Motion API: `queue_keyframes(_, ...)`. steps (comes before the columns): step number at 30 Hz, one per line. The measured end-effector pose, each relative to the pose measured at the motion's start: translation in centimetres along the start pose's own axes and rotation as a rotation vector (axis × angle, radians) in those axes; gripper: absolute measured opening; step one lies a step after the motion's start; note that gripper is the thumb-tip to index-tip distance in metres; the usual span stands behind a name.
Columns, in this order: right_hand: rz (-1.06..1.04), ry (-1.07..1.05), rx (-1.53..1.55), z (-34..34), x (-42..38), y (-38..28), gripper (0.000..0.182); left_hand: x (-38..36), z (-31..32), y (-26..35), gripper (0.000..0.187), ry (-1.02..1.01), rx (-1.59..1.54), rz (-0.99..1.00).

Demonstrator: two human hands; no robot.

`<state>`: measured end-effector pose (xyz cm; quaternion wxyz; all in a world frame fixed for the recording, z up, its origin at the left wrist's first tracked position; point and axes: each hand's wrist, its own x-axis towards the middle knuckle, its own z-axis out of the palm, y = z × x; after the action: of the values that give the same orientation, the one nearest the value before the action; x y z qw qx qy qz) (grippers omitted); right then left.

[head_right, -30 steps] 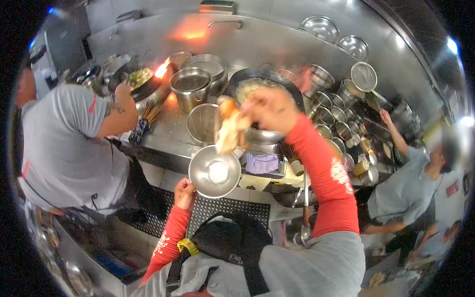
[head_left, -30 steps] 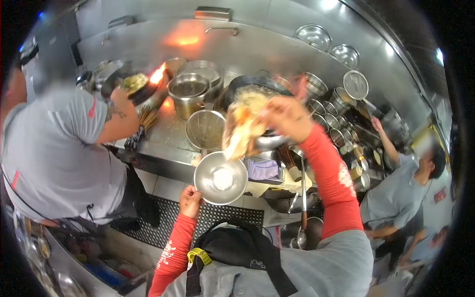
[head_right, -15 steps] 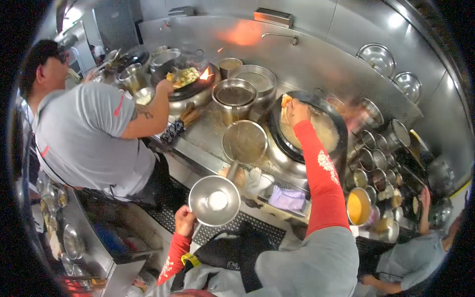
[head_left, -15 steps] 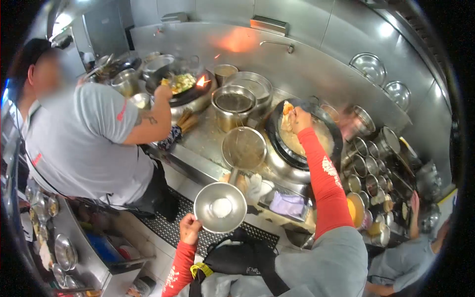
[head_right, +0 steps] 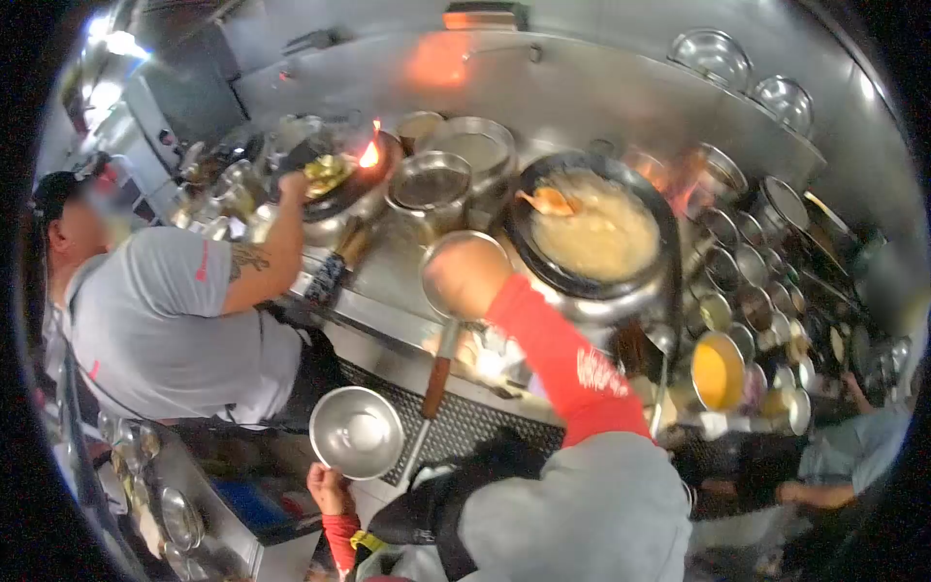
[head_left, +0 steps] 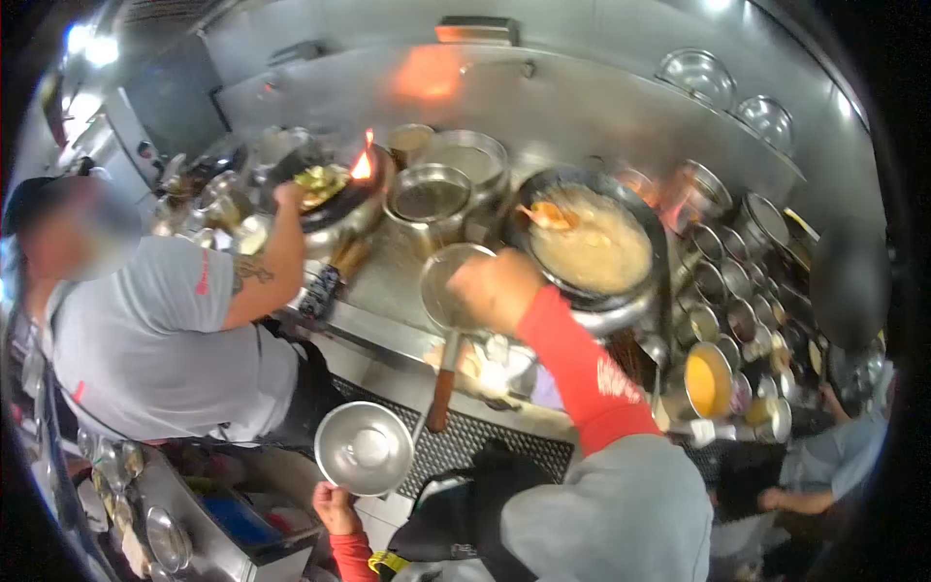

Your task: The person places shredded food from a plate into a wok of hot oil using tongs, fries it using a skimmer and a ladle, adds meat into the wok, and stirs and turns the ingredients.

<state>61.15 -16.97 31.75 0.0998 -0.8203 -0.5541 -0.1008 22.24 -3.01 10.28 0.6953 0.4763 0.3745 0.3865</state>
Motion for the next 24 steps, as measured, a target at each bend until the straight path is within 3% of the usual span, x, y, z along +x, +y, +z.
queue_keyframes(1,-0.374,0.325,0.659,2.9,-2.1,-2.0,0.016,0.1,-1.1,0.0,0.008,-0.019,0.009,0.01)
queue_keyframes(5,0.085,0.202,0.938,3.4,-3.8,-8.9,0.024,-0.6,-4.2,2.6,0.01,-0.016,0.049,0.003)
queue_keyframes(6,0.396,0.662,1.249,5.6,-1.8,-9.6,0.027,-0.8,-5.5,3.0,0.012,-0.031,0.021,0.031)
queue_keyframes(7,0.569,0.791,1.106,6.2,0.5,-7.6,0.034,-1.4,-6.5,3.5,0.013,-0.004,0.009,0.036)
queue_keyframes(8,0.753,1.001,0.685,10.3,5.7,-3.9,0.049,-2.1,-8.0,4.3,0.013,0.01,-0.005,0.043)
queue_keyframes(9,0.906,0.947,0.633,11.6,8.0,-2.2,0.063,-2.3,-8.7,4.8,0.013,0.024,-0.012,0.05)
queue_keyframes(10,1.067,0.838,0.861,13.1,10.3,0.1,0.055,-2.4,-9.9,4.7,0.013,0.004,-0.019,0.101)
queue_keyframes(12,1.186,0.582,1.522,17.0,14.8,5.1,0.041,-2.9,-11.8,4.6,0.013,0.026,-0.023,0.097)
queue_keyframes(14,0.999,0.228,2.342,20.0,17.0,9.0,0.029,-3.1,-13.2,4.5,0.013,0.029,-0.037,0.057)
queue_keyframes(18,0.973,0.527,2.307,14.8,13.6,3.7,0.014,-2.5,-16.1,3.1,0.013,-0.053,-0.033,-0.013)
queue_keyframes(21,0.968,0.702,2.097,11.4,8.3,-0.5,0.02,-1.7,-15.5,2.7,0.015,-0.069,-0.043,-0.028)
queue_keyframes(24,0.967,0.702,1.55,10.1,0.8,-0.5,0.046,-1.8,-14.4,3.0,0.013,-0.071,-0.037,-0.056)
